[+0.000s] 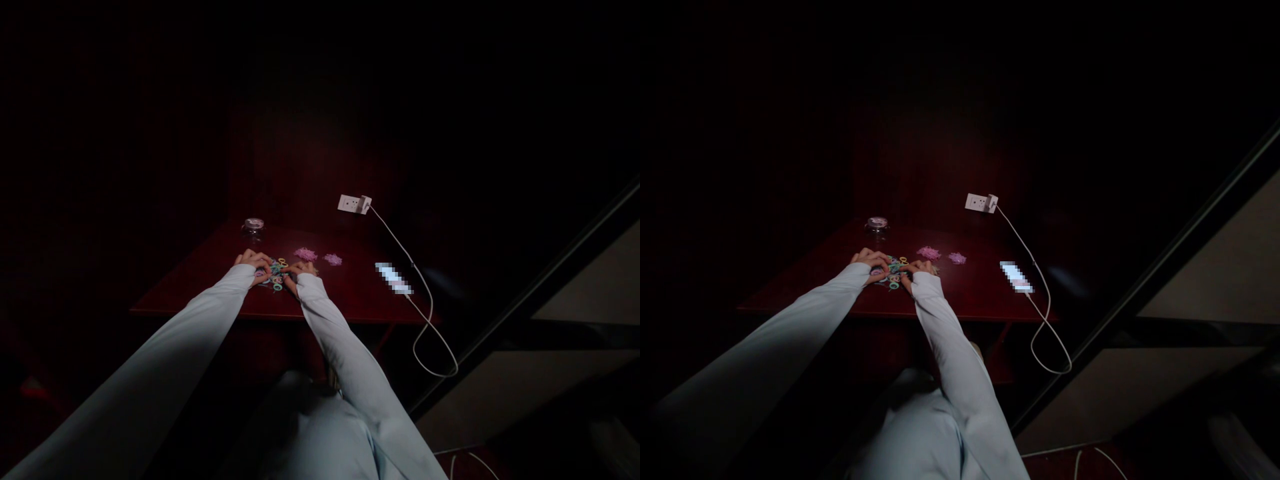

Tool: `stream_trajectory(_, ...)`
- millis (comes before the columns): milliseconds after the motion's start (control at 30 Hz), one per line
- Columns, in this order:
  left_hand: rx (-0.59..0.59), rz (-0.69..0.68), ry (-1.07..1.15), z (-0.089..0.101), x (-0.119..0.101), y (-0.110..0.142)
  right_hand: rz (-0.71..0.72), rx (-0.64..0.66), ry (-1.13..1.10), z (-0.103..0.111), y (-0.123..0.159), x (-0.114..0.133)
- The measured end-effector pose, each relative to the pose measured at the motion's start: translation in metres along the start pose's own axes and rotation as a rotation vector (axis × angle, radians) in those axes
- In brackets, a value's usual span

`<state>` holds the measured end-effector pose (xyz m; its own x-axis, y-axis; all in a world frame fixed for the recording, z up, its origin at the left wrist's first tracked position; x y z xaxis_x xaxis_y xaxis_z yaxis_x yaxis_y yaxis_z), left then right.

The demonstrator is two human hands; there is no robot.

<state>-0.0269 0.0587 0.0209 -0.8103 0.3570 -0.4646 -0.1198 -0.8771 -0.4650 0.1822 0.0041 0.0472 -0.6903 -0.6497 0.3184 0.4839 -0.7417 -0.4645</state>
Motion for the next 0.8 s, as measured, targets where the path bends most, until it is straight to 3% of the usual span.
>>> stream_trajectory(467,-0.045,0.0,0.036,-0.007,0.002,-0.002,0.048,-0.011,0.035,-0.004,-0.008,0.006)
stream_trajectory(667,0.019,-0.005,0.034,-0.007,0.01,-0.007,0.036,-0.016,0.019,-0.005,-0.013,0.006)
stream_trajectory(800,0.001,-0.011,0.044,-0.009,0.016,-0.011,0.04,-0.016,-0.001,-0.007,-0.015,0.007)
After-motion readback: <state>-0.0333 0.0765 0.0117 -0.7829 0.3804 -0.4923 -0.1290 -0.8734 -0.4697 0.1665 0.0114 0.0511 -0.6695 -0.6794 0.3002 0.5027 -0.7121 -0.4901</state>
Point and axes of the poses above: each hand's wrist, its own y-axis away from the middle knuckle, its own z-axis out of the back of the hand, x = y × z, the point moved 3 cm from there along -y, towards the middle knuckle, and after that the axes turned 13 degrees about z, right-handed, at the moved point
